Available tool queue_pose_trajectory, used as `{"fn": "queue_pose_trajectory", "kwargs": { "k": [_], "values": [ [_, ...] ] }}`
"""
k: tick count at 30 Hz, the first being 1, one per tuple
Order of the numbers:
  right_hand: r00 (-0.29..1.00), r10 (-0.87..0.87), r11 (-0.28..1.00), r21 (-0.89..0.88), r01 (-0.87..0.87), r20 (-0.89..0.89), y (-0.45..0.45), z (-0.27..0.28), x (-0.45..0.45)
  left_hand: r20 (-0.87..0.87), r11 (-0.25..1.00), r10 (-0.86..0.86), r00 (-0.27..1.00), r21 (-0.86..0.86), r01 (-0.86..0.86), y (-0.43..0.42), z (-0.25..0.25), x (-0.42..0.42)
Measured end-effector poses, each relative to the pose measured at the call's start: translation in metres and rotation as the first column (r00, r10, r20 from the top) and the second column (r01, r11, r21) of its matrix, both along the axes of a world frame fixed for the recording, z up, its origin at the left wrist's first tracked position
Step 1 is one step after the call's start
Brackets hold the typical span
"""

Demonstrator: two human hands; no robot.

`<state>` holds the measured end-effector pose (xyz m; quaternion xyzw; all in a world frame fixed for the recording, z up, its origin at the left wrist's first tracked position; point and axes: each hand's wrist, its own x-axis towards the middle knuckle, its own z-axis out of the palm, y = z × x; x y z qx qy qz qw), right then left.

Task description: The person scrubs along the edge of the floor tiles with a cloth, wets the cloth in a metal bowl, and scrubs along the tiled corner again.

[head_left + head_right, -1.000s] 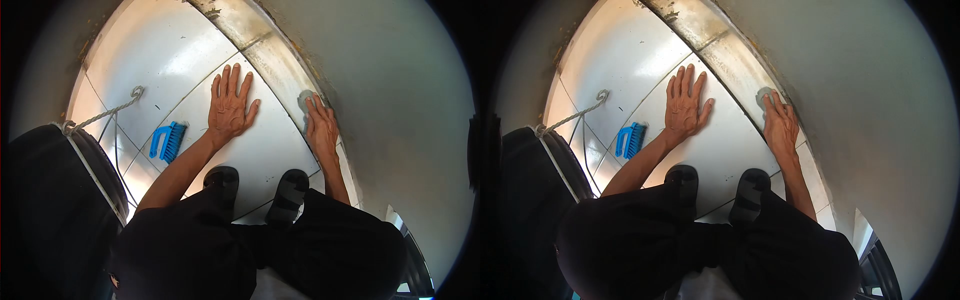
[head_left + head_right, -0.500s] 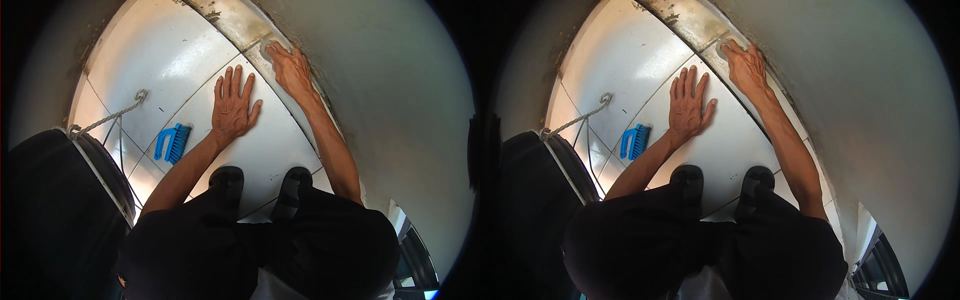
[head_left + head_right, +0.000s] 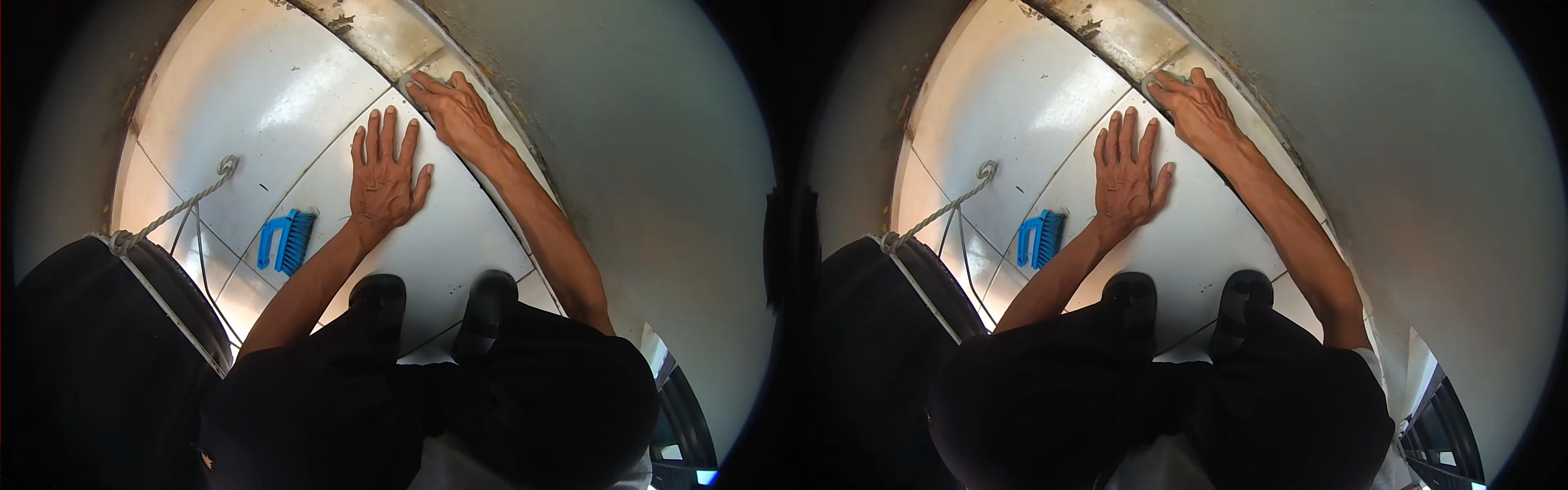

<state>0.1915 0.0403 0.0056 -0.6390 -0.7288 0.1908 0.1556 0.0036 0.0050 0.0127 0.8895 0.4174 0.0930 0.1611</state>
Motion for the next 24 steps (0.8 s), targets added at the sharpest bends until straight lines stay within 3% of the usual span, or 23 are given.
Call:
{"fn": "queue_pose_trajectory", "kwargs": {
  "k": [4, 11, 17, 18, 19, 20, 24],
  "values": [
    [0.999, 0.040, 0.998, 0.040, -0.039, -0.006, 0.024, -0.002, -0.001, 0.037, 1.000, 0.005, 0.999, -0.001, -0.005, 0.000, -0.001, -0.002],
    [0.994, -0.068, 0.952, -0.292, 0.089, 0.084, -0.128, 0.022, 0.043, 0.032, 1.000, 0.022, 0.999, -0.005, -0.022, 0.001, 0.000, 0.001],
    [1.000, 0.012, 0.994, -0.106, -0.011, 0.015, -0.041, 0.010, 0.012, 0.011, 1.000, 0.008, 1.000, 0.001, -0.008, 0.000, 0.000, 0.000],
    [0.989, 0.077, 0.992, -0.113, -0.062, 0.125, -0.019, 0.021, 0.011, 0.007, 1.000, 0.005, 1.000, 0.003, -0.005, 0.000, 0.000, 0.000],
    [0.989, 0.076, 0.992, -0.109, -0.062, 0.126, -0.005, 0.015, 0.011, 0.005, 1.000, 0.005, 1.000, 0.005, -0.005, 0.000, 0.000, 0.001],
    [0.993, 0.099, 0.992, -0.090, -0.093, 0.061, 0.004, 0.007, 0.013, 0.026, 1.000, 0.013, 1.000, 0.002, -0.013, -0.001, 0.001, 0.001],
    [0.998, 0.061, 0.998, -0.028, -0.061, -0.017, -0.029, 0.003, 0.024, 0.055, 1.000, 0.010, 0.998, 0.018, -0.011, -0.001, 0.000, -0.001]
  ]
}}
